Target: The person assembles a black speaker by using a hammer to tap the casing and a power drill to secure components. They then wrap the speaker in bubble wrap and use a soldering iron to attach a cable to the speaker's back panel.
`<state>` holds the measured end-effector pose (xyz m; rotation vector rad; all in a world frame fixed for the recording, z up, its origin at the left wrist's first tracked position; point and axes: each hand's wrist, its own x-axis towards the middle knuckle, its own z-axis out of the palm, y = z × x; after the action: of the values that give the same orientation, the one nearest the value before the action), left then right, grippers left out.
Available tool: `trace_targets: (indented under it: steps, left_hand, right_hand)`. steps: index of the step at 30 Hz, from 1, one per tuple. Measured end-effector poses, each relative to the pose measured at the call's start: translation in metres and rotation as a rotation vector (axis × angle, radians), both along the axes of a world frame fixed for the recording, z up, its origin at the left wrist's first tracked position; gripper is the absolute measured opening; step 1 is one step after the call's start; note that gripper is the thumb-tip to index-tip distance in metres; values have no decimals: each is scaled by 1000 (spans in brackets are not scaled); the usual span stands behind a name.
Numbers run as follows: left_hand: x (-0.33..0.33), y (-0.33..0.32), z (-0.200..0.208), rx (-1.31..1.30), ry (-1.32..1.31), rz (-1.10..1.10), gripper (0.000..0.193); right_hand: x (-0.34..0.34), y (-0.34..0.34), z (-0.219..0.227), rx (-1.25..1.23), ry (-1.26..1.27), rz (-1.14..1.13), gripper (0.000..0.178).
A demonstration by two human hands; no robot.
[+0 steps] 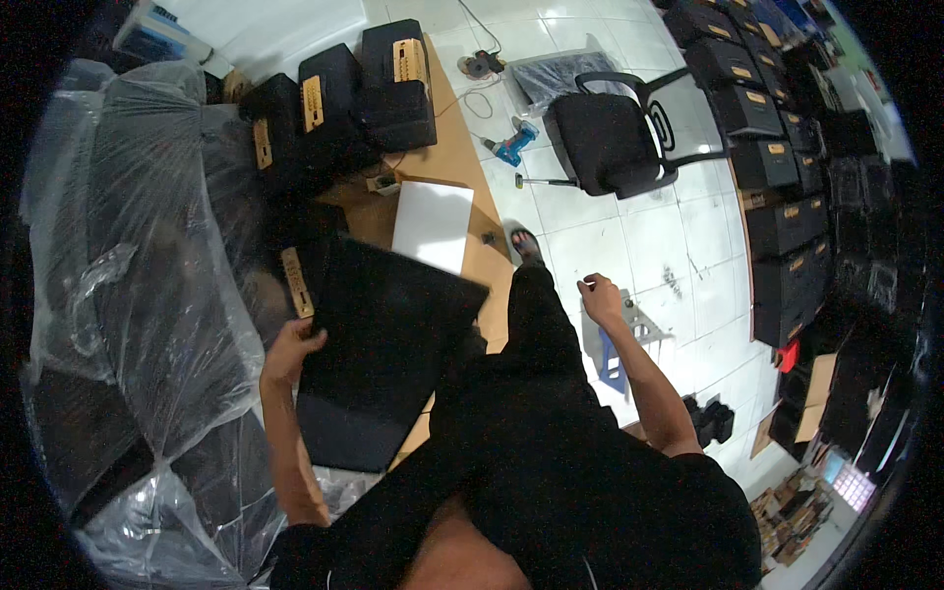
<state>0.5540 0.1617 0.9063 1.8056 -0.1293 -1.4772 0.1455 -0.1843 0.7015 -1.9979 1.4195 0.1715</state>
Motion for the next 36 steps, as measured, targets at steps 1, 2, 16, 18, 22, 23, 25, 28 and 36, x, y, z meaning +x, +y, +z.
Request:
trace_targets:
  steps: [1,2,16,18,22,23,25,28,36]
  left_hand:
    - [2,-9,-9,113,51,-39,28]
    - [3,-21,-27,219,106,-86,29]
    - [-113,-81,-276,479,936,159,25]
    - [-109,-84,-292,604,1078,308,28]
    - [-119,-67,-305,698,1131,427,38]
    - [-121,-74,-301,771,1084,468,39]
    - [-143,-60,-287,760,1020,590,38]
    - [-125,-95,-294,854,830,-78,21]
    - [-100,-131,-205,693,53,153,53]
  right_hand:
    - [10,-20,-16,-39,26,79,32]
    - [22,-42,-38,27,101,81,32]
    - [269,-338,-551,-424,495,1423,59]
    - [310,-362,-604,-780,322,1584,59]
    - [341,-385,-675,-779,157,1537,69]
    - [349,-380,-676,-753,135,1548,75]
    - [350,-371,-678,-657,314,1600,74]
    - [327,-382,-655,-592,182,1565,71]
    - [298,-326,-272,360,-31,1054,83]
